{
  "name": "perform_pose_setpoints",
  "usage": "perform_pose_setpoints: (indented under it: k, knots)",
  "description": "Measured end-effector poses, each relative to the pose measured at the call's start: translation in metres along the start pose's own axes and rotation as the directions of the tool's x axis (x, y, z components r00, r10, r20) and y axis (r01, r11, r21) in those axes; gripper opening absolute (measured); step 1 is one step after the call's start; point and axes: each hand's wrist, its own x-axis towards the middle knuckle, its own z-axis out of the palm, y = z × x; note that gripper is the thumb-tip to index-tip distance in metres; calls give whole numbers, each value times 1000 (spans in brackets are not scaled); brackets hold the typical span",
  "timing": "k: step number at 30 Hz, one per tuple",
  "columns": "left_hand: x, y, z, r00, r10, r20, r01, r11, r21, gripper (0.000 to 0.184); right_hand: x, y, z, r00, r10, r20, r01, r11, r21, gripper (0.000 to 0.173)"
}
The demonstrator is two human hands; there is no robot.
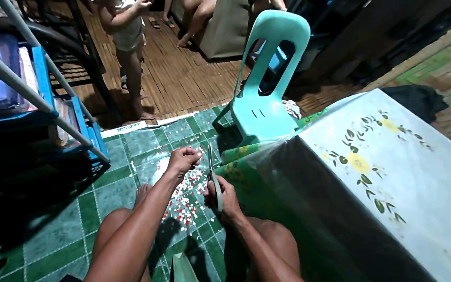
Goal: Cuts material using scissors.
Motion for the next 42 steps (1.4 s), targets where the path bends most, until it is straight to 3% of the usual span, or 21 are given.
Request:
perform_pose_setpoints:
  k: [5, 12, 21, 26, 33, 42]
  knots:
    - [1, -2, 0, 997, 21, -71, -22, 1000, -13, 11, 0, 2, 1, 998, -24, 56, 24, 1000, 1, 44]
    - [0, 1, 1, 1000, -23, -17, 21, 992, -127, 12, -1, 2, 3, 997, -5, 76, 5, 1000, 2, 47]
    - [-1, 2, 0, 998, -44, 42, 47, 996, -80, 16, -1, -1, 1, 999, 27, 37, -24, 998, -57, 49]
    - [-1, 2, -1, 1000, -30, 8, 31, 994, -107, 14, -1, -3, -2, 999, 35, -1, -35, 999, 20, 48]
    - [-2, 2, 1, 1000, -30, -8, 29, 993, -115, 13, -1, 1, -1, 992, 13, 129, -14, 1000, 9, 46]
    - [-2, 1, 2, 999, -34, 30, 36, 996, -83, 12, -2, -1, 0, 998, 26, 63, -25, 1000, -17, 46]
